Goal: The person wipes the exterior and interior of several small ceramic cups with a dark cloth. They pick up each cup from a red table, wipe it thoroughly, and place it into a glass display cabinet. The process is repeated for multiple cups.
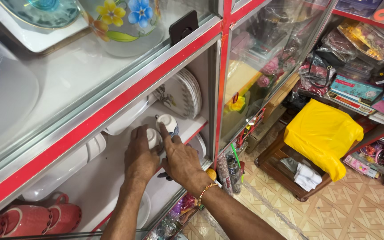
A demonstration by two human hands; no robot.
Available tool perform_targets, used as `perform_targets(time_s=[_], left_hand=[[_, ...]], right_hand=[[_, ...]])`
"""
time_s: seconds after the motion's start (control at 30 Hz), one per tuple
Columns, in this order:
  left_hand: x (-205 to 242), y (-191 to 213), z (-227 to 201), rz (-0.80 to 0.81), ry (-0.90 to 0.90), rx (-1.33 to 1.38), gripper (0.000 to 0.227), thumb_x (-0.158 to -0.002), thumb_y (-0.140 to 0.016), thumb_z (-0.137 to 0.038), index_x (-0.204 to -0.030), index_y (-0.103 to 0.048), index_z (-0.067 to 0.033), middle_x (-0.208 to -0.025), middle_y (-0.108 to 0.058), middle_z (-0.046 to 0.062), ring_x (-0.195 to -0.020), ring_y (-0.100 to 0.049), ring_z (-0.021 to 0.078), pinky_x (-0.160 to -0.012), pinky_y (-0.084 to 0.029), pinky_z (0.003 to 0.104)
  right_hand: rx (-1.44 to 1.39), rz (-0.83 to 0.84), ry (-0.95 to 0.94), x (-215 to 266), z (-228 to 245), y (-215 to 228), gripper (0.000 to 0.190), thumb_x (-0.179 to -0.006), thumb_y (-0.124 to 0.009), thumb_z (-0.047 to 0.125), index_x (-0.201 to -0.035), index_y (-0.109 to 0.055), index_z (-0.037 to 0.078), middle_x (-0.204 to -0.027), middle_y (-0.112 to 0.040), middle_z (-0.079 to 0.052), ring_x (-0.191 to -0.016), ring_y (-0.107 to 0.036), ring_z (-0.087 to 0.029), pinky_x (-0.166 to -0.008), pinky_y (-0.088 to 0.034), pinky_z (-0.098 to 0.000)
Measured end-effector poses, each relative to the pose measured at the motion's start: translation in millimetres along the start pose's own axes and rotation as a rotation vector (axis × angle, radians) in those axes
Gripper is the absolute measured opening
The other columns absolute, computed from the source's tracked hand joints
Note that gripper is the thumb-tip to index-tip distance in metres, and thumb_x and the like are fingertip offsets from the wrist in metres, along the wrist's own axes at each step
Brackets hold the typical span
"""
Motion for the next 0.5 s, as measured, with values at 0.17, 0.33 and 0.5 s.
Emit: perform_targets(time_s=[0.17, 0.33, 0.5], left_hand=[[-5.1, -8.5, -1.0, -0.027, 0.004, 0.003, 0.062, -0.077, -0.073, 0.004, -0.135, -0.051, -0.0053, -0.131, -0.057, 0.017, -0.12, -0.059, 0.0404, -0.095, -0.051, 0.05], [-10.9, -11.3, -6.6, -0.023, 0.029, 0.008, 0.062, -0.078, -0.072, 0.006, -0.135, -0.05, -0.0059, -0.132, -0.056, 0.017, -0.12, -0.058, 0.0409, -0.096, -0.05, 0.05], [-9.5, -7.1, -10.2, -0.002, 0.076, 0.03, 0.063, -0.079, -0.071, 0.007, -0.136, -0.05, -0.0071, -0.135, -0.055, 0.015, -0.123, -0.057, 0.039, -0.099, -0.05, 0.048]], right_hand=[[-0.002, -0.024, 0.038, -2.3, -12.4, 7.6, 0.107, -0.077, -0.075, 0.011, -0.163, -0.011, 0.017, -0.124, -0.057, -0.023, -0.093, -0.067, -0.043, -0.08, -0.056, -0.0508], [-0.047, -0.038, 0.038, -4.5, -16.0, 18.0, 0.105, -0.077, -0.076, 0.011, -0.161, -0.013, 0.017, -0.128, -0.056, -0.023, -0.095, -0.066, -0.043, -0.08, -0.055, -0.0509], [-0.056, 0.031, 0.005, -3.0, -14.0, 17.6, 0.106, -0.078, -0.076, 0.013, -0.161, -0.011, 0.018, -0.131, -0.054, -0.023, -0.1, -0.066, -0.043, -0.084, -0.055, -0.0497]])
Point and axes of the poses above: each hand's wrist, its own x-axis away from the middle knuckle, its own y-axis out of the back of the hand, z = x × y, the point moved 3 cm from there along -x, towards the middle knuckle
